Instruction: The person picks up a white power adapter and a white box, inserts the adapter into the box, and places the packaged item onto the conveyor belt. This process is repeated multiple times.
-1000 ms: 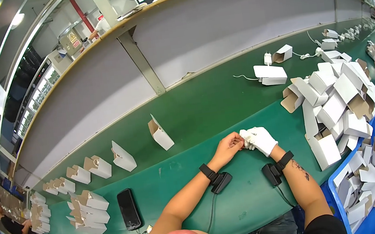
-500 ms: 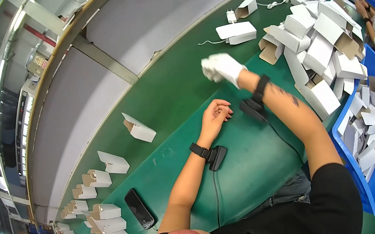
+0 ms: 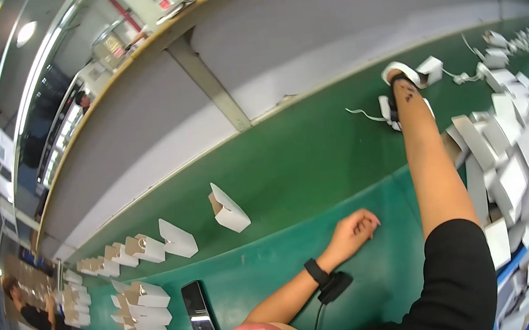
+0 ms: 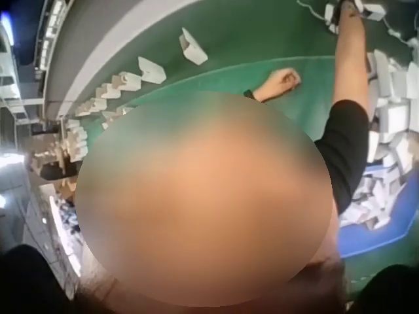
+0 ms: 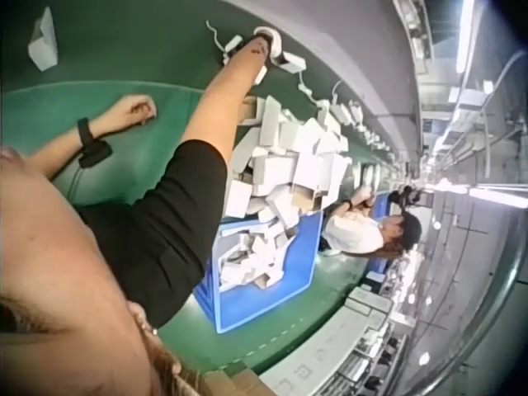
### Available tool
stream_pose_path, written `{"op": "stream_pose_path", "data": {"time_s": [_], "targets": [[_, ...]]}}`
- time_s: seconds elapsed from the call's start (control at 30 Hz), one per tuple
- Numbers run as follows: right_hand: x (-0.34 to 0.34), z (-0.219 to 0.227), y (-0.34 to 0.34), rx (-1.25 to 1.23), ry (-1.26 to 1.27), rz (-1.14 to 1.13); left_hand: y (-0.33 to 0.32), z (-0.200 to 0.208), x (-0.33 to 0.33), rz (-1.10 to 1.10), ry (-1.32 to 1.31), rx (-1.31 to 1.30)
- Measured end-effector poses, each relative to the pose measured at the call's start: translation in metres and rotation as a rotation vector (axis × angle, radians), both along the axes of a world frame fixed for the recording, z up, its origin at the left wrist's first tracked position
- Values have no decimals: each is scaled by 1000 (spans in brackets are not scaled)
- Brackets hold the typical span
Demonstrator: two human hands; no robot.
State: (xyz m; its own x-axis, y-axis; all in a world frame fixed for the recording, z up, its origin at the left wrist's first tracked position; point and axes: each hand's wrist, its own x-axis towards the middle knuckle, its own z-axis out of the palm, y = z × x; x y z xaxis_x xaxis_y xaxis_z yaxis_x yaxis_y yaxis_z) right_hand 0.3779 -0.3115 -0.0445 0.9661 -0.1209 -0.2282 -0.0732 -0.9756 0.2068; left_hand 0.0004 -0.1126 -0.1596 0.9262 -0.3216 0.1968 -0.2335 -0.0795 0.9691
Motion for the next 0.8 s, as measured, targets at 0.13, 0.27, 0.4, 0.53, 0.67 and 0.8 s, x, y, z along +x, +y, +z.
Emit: {"op": "stream_pose_path", "data": {"time_s": [0.13,0.27,0.4,0.53,0.67,0.8], "targets": [[36,-14,-18,36,-10,-172,-1,3,1,-21,9,-7],[59,-17,-18,80,-36,-245,-3,6,0,-14,45,-8],[65,-36,-34,135,-30,-311,-9,7,7,3,34,-9],[62,-59,-42,194,-8,-348,-8,5,9,30,15,-8],[78,-70,-53,384,-86,-368,-7,0,12,38,-4,-17],[109,-59,-76,1061,-238,-403,-13,-1,15,12,-39,-37]]}}
